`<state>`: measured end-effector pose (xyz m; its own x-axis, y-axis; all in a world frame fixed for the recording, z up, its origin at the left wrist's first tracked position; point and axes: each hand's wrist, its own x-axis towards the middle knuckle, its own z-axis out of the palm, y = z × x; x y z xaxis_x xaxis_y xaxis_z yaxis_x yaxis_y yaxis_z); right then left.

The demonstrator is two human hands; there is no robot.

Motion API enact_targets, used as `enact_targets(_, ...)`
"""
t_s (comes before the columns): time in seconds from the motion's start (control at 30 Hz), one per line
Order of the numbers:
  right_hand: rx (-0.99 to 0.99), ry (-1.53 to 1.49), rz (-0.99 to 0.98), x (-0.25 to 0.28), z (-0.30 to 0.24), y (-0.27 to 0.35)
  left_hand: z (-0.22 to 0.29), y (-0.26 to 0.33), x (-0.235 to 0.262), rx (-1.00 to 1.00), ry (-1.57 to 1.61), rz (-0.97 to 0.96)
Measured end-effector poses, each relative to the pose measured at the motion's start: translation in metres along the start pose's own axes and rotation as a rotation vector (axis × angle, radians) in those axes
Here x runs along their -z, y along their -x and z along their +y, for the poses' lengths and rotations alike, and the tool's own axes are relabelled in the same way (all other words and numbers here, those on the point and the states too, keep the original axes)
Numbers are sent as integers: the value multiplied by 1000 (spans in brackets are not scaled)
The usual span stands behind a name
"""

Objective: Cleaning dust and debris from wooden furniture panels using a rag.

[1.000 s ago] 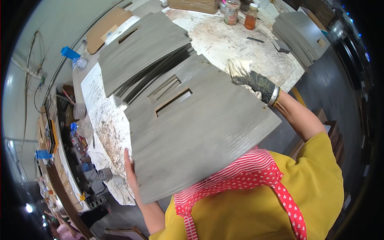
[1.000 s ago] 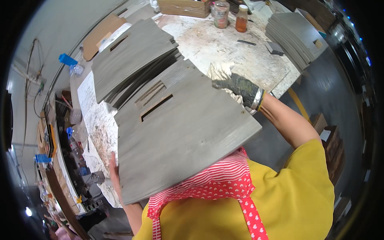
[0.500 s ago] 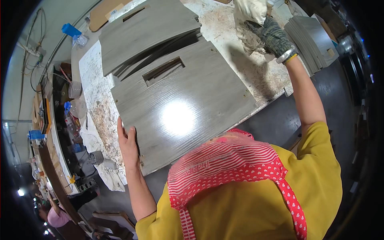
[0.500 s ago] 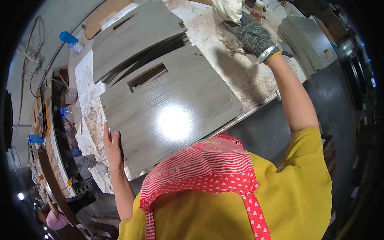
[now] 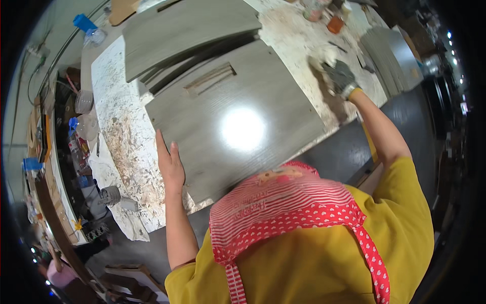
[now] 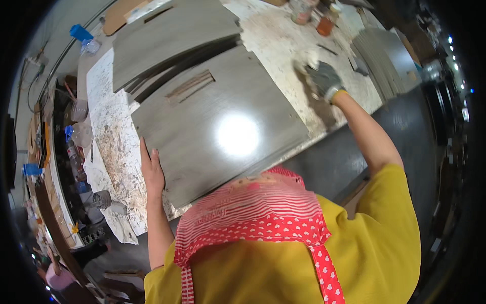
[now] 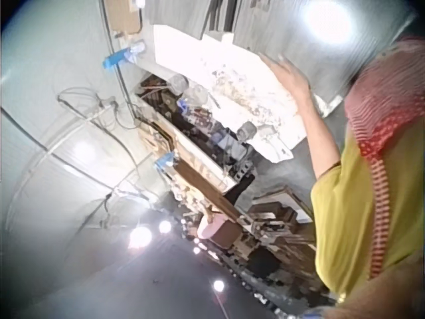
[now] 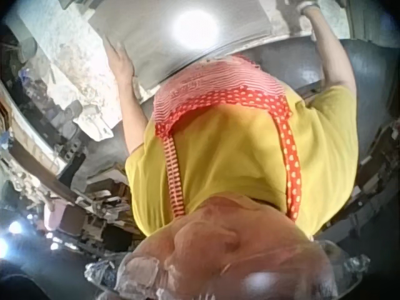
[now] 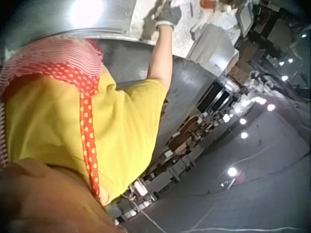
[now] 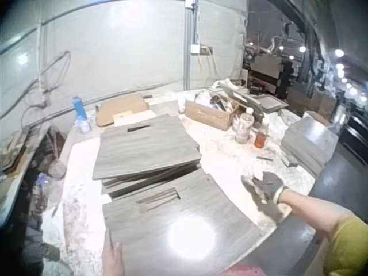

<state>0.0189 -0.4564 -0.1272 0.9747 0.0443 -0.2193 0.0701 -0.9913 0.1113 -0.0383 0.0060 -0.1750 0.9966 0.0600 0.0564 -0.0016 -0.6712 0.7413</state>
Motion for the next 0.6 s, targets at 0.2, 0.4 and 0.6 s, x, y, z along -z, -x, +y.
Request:
enact_targets(0.2, 647, -501, 465, 26, -135, 27, -16, 5, -1, 108, 203, 56)
enact_targets(0.4, 564, -274, 561, -13, -155, -15, -17, 9, 3, 90, 240, 85)
enact_targets(0.6, -367, -1002, 253, 14, 15, -85, -34, -25, 28, 122, 236, 58)
